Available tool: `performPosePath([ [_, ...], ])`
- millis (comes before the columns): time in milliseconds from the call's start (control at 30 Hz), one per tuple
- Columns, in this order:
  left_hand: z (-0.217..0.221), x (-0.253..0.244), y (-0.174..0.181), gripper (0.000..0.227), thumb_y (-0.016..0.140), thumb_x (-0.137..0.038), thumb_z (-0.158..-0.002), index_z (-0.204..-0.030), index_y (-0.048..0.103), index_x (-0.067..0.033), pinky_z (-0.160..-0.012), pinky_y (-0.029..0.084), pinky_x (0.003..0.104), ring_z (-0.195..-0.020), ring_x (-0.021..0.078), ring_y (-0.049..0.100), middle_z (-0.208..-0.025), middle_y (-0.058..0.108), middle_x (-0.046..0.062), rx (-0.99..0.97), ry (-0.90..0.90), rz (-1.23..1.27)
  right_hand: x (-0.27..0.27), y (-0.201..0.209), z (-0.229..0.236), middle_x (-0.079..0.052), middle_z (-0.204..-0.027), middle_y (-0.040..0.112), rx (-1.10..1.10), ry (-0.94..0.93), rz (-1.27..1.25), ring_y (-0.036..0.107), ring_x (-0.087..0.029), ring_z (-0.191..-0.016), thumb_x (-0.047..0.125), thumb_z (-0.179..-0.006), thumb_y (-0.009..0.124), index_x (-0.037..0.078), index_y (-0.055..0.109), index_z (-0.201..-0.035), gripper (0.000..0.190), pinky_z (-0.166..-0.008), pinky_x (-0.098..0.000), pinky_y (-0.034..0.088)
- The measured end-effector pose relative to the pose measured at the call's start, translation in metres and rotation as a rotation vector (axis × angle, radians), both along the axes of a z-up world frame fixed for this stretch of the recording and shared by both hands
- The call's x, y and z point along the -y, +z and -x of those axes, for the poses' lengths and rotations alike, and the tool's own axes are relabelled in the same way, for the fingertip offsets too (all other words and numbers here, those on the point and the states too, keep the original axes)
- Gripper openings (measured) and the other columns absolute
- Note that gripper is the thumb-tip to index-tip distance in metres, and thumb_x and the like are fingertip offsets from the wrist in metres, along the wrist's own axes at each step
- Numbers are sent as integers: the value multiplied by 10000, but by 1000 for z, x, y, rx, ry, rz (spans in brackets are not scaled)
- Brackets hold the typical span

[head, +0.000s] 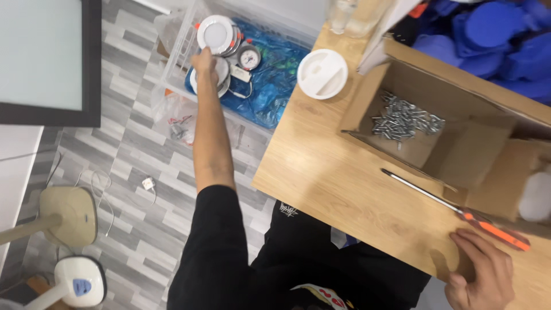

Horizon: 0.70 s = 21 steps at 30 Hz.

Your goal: The person assembles a circular light fixture by placing a white diffuser over the internal components and securing it. They repeat this process for a second fixture. Finally, they pick up a blue electrical junction box and connect wires to it.

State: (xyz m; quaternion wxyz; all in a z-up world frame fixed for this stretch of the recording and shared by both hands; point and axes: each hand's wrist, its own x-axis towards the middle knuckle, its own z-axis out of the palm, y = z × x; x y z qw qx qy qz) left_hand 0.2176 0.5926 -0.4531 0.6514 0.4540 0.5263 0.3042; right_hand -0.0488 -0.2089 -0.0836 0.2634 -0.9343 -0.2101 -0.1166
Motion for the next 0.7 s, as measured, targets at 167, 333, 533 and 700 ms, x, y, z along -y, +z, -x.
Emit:
performPosePath([
  [167,14,17,44,502,872,-227,-741,-1192,759,-39,-927,631,409,-1027,255,795,-1158,828,144,-106,-61,-470,5,12,3,-212,-1423,736,-28,-4,-6,693,-382,-1309,567,-1049,429,-13,750,-1333,722,-1183,-479,480],
  [333,49,124,254,413,700,-131,-1028,-1436,639,-105,-1158,576,407,-1411,288,672,-1505,679,123,169,-210,-566,0,19,0,-134,-1400,714,-8,48,-21,665,-333,-1275,506,-1056,538,44,758,-1310,571,-1175,-466,476],
  [533,97,303,504,190,581,-77,-1161,-1345,610,-117,-1028,519,392,-1313,227,592,-1417,609,60,673,-621,-1161,4,18,4,-116,-1385,718,101,50,-28,686,-331,-1238,352,-998,765,27,749,-1278,429,-1112,-478,508],
  [700,85,407,570,125,637,-107,-1154,-1268,610,-63,-960,534,411,-1096,264,618,-1192,641,120,745,-869,-1381,12,8,7,-45,-1418,707,95,-5,-10,670,-282,-1233,426,-1003,746,84,755,-1295,449,-1104,-445,490],
])
